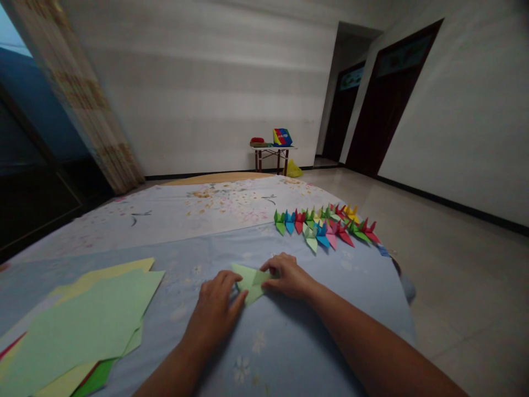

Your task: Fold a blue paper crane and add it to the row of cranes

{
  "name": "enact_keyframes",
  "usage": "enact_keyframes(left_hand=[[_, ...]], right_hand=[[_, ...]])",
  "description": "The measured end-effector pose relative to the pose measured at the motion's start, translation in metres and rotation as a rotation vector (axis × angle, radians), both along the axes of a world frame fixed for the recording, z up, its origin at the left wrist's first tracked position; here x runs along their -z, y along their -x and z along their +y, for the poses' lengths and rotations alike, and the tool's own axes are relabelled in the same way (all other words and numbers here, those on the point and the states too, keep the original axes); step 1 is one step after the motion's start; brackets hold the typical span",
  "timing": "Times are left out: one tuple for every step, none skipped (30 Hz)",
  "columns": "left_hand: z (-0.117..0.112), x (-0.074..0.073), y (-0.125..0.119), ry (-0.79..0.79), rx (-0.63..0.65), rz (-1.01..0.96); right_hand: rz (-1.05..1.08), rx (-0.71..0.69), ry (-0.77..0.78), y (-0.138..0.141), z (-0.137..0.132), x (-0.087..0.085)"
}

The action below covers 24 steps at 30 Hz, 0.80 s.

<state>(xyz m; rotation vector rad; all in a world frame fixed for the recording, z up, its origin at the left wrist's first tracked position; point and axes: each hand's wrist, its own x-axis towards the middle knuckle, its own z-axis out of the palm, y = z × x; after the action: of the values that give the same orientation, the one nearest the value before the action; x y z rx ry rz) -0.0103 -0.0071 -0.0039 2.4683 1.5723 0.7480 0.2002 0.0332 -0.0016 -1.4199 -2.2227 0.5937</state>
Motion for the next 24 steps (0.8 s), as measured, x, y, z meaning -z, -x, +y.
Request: enact_keyframes(left_hand=[[0.000,-0.003,-0.001,0.023,-0.030,-0.030],[-0.001,-0.007,-0.002,0.056,-0.059,-0.049],[-0.002,-0.010,-0.003,0.096,-0.082,-0.060],[-0.003,-0.013,-0.004,0.138,-0.102,-0.068],[-0.004,-0.016,-0.005,0.177,-0.115,-0.078],[-0.005,-0.018,-0.006,0.205,-0.123,-0.095],[-0.006,-0.019,-0.007,0.220,-0.128,-0.120],[-0.007,-0.021,-0.007,0.225,-0.130,-0.150],[-0.008,-0.021,-0.008,0.223,-0.130,-0.183],[-0.008,-0.022,-0.009,0.220,-0.127,-0.219],[-0.008,-0.022,-0.010,0.225,-0.122,-0.259],[-0.008,-0.021,-0.011,0.236,-0.116,-0.305],[-0.008,-0.020,-0.012,0.255,-0.110,-0.354],[-0.008,-0.018,-0.013,0.277,-0.107,-0.410],[-0.007,-0.016,-0.014,0.303,-0.108,-0.468],[-0.007,-0.014,-0.015,0.329,-0.112,-0.525],[-0.006,-0.011,-0.016,0.352,-0.119,-0.576],[-0.005,-0.009,-0.017,0.371,-0.125,-0.621],[-0.005,-0.007,-0.018,0.385,-0.132,-0.658],[-0.004,-0.006,-0.018,0.391,-0.139,-0.687],[-0.004,-0.006,-0.019,0.390,-0.146,-0.706],[-0.004,-0.006,-0.019,0.383,-0.151,-0.717],[-0.004,-0.006,-0.019,0.375,-0.157,-0.721],[-0.004,-0.007,-0.019,0.369,-0.162,-0.720]], right_hand=[[0.026,-0.002,-0.013,0.000,0.000,0.000],[0.050,-0.004,-0.032,0.000,-0.001,0.000],[0.074,-0.007,-0.053,0.001,-0.001,0.000],[0.098,-0.015,-0.072,0.001,-0.002,-0.001],[0.126,-0.025,-0.084,0.001,-0.003,-0.001],[0.157,-0.033,-0.090,0.002,-0.004,-0.001],[0.189,-0.036,-0.088,0.002,-0.005,-0.001],[0.220,-0.035,-0.085,0.003,-0.005,-0.002],[0.245,-0.026,-0.086,0.003,-0.006,-0.002],[0.264,-0.010,-0.094,0.004,-0.006,-0.002],[0.278,0.007,-0.112,0.005,-0.006,-0.002],[0.287,0.018,-0.136,0.006,-0.007,-0.003],[0.293,0.022,-0.161,0.007,-0.007,-0.003],[0.298,0.019,-0.187,0.008,-0.008,-0.002],[0.303,0.004,-0.209,0.010,-0.009,-0.002],[0.307,-0.020,-0.226,0.012,-0.010,-0.002],[0.310,-0.046,-0.238,0.014,-0.011,-0.001],[0.313,-0.070,-0.243,0.016,-0.012,-0.001],[0.313,-0.090,-0.243,0.018,-0.013,0.000],[0.313,-0.104,-0.240,0.020,-0.014,0.000],[0.312,-0.112,-0.235,0.021,-0.015,0.000],[0.311,-0.116,-0.229,0.023,-0.015,0.001],[0.310,-0.120,-0.223,0.024,-0.016,0.001],[0.308,-0.125,-0.218,0.025,-0.016,0.001]])
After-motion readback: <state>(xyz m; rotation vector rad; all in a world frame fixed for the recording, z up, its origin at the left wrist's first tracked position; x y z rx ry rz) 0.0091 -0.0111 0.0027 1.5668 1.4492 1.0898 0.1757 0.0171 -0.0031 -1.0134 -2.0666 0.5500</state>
